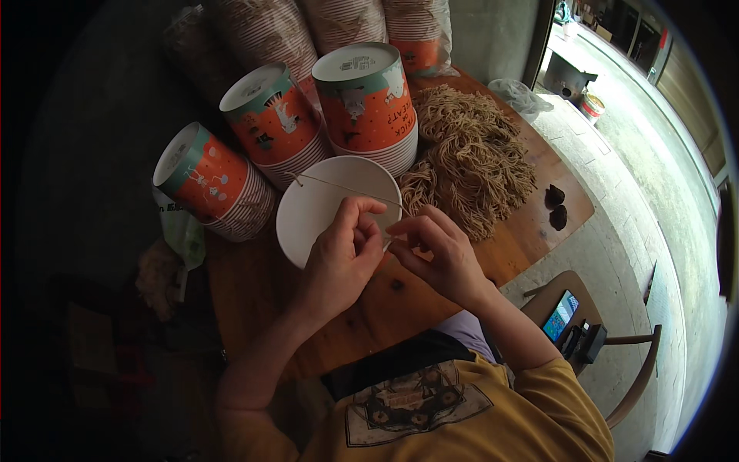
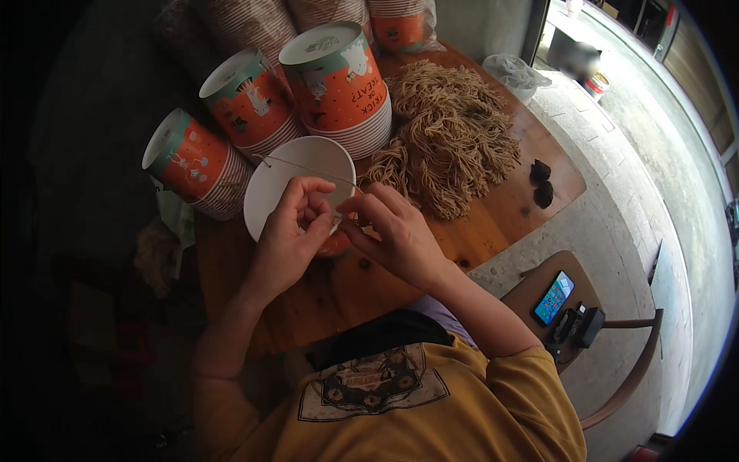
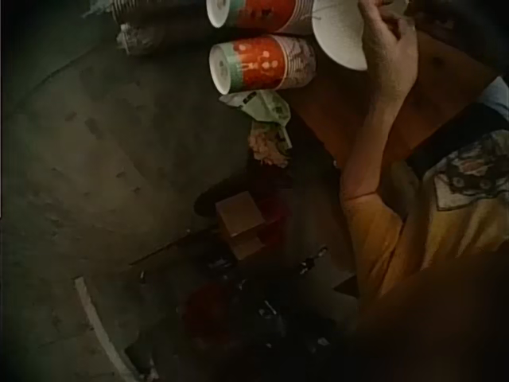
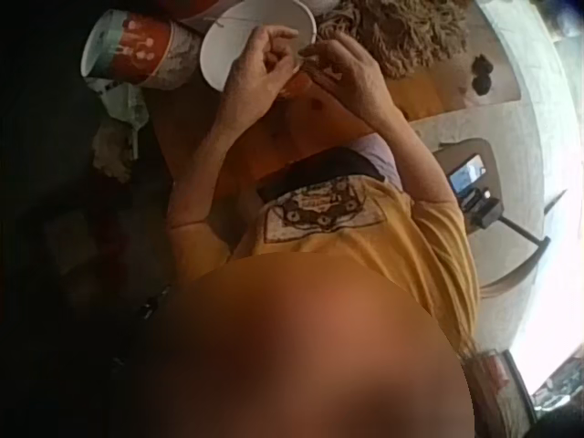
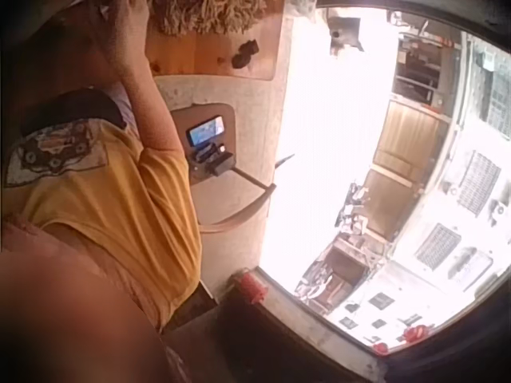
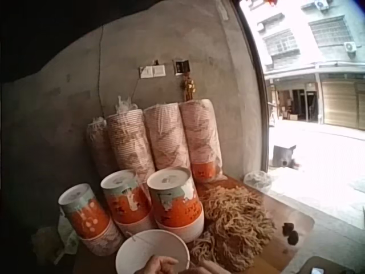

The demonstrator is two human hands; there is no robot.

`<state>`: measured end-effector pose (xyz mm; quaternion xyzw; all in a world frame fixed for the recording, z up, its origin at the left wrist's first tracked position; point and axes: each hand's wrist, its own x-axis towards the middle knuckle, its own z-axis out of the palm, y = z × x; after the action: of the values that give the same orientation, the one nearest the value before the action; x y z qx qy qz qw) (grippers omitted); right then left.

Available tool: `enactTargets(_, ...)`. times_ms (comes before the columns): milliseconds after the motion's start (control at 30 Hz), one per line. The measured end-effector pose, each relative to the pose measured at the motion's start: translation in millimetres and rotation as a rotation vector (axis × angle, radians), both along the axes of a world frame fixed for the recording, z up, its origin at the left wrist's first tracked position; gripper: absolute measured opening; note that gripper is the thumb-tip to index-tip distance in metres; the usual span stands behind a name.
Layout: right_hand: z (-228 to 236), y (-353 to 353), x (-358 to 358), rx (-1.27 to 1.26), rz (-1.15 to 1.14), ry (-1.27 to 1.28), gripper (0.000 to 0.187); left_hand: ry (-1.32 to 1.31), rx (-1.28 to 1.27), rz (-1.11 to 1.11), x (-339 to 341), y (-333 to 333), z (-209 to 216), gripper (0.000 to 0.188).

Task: Tying thin brown cords into small bundles and placing them into decorated paper cups.

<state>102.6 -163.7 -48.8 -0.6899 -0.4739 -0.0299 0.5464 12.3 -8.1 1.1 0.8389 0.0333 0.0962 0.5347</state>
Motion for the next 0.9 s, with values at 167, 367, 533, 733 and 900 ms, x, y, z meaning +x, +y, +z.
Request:
enactTargets(167,6.4,-2.3,1.3,0.006,-0.109,-0.396,0.024,-0.084,0.173,0.025,-2.4,-6.5,-2.3,0.033)
enactTargets(367,12.7,-6.5,3.7,-0.080,-0.124,-0.504,0.022,-0.278,0.446,0.045,-1.5,-7.9,-11.5,0.031)
enactTargets(533,16.6,-8.7,3.9,-0.084,-0.084,-0.422,0.021,-0.293,0.483,0.058,-4.1,-7.8,-7.8,0.024)
enactTargets(733,26.7,-7.5,0.6,-0.056,0.012,-0.297,0.020,-0.298,0.665,0.046,-24.4,-7.0,-8.7,0.030)
enactTargets(900,29.9,-7.1,-14.9,-0.041,0.053,-0.255,0.021,-0.418,0.812,0.080,-31.9,-12.4,-19.9,0.038)
